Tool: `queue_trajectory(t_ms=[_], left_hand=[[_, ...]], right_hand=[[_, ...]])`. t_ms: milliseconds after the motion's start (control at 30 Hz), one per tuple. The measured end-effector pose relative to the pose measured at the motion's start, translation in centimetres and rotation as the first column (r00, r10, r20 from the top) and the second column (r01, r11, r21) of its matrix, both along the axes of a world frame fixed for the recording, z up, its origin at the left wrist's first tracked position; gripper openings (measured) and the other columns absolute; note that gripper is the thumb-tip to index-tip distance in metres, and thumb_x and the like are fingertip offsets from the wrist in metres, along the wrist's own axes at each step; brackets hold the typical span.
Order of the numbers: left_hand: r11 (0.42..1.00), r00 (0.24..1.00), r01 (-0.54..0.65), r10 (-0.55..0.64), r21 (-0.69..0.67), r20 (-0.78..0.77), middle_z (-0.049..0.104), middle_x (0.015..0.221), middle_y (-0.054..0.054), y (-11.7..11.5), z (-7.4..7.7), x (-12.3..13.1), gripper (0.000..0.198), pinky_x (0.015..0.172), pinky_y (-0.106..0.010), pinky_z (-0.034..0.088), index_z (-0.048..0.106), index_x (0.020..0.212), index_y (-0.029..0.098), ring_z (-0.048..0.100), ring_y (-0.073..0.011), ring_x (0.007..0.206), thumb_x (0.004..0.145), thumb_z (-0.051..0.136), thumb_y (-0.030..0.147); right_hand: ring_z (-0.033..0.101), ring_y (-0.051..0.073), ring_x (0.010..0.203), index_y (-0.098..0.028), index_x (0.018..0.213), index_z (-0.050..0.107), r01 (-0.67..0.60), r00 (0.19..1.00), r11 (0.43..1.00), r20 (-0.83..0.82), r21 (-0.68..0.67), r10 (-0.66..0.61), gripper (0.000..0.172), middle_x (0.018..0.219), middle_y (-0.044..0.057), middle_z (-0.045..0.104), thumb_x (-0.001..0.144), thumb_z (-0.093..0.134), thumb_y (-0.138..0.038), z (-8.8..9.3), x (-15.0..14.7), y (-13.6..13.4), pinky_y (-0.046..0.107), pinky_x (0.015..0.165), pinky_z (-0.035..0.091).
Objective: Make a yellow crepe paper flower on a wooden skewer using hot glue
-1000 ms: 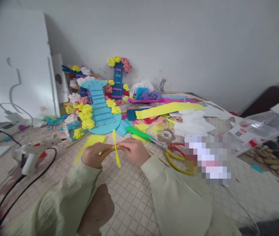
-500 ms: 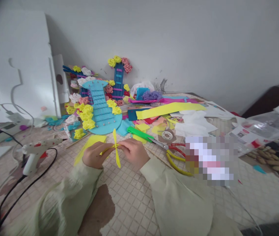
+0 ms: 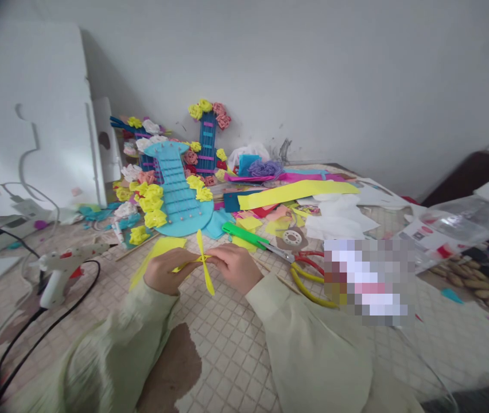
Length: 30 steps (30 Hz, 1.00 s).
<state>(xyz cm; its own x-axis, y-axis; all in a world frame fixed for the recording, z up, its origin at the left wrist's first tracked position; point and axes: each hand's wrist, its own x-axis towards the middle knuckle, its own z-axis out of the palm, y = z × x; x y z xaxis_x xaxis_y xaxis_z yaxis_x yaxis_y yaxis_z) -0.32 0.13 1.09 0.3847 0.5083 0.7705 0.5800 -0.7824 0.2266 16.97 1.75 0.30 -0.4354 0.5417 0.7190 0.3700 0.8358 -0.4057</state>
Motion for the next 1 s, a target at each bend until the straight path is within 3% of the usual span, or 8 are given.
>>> queue_trajectory(t_ms=[733,900,1000], left_hand=[[0.999,0.999,-0.04,0.04,-0.013,0.014,0.064,0.054,-0.004,-0.49,0.08,0.17,0.009,0.05,-0.023,0.047,0.063,0.068,0.015,0.058,-0.0129,0.051,0.073,0.057,0.017],[0.992,0.996,-0.084,0.086,-0.097,0.017,0.068,0.067,-0.006,-0.28,-0.13,0.05,0.008,0.056,-0.026,0.049,0.063,0.075,0.016,0.061,-0.0153,0.061,0.071,0.058,0.02],[0.98,0.991,-0.124,0.13,-0.153,0.026,0.068,0.081,-0.008,-0.49,0.05,0.11,0.025,0.065,-0.031,0.051,0.06,0.091,0.015,0.062,-0.0188,0.073,0.069,0.061,0.026]], right_hand=[[0.059,0.015,0.065,-0.017,0.077,0.064,0.052,0.998,0.995,-0.013,-0.084,-0.053,0.012,0.069,0.004,0.066,0.079,0.052,-0.017,0.1,-0.38,-0.74,0.026,0.061,0.044],[0.06,0.015,0.074,-0.016,0.084,0.063,0.016,1.0,0.98,-0.015,-0.198,-0.02,0.013,0.08,0.006,0.067,0.08,0.051,-0.019,0.31,-0.14,-0.48,0.026,0.067,0.045],[0.06,0.016,0.077,-0.016,0.086,0.063,-0.017,0.999,0.958,-0.032,-0.288,0.008,0.014,0.084,0.006,0.066,0.079,0.052,-0.02,0.62,0.09,-0.37,0.027,0.07,0.046]])
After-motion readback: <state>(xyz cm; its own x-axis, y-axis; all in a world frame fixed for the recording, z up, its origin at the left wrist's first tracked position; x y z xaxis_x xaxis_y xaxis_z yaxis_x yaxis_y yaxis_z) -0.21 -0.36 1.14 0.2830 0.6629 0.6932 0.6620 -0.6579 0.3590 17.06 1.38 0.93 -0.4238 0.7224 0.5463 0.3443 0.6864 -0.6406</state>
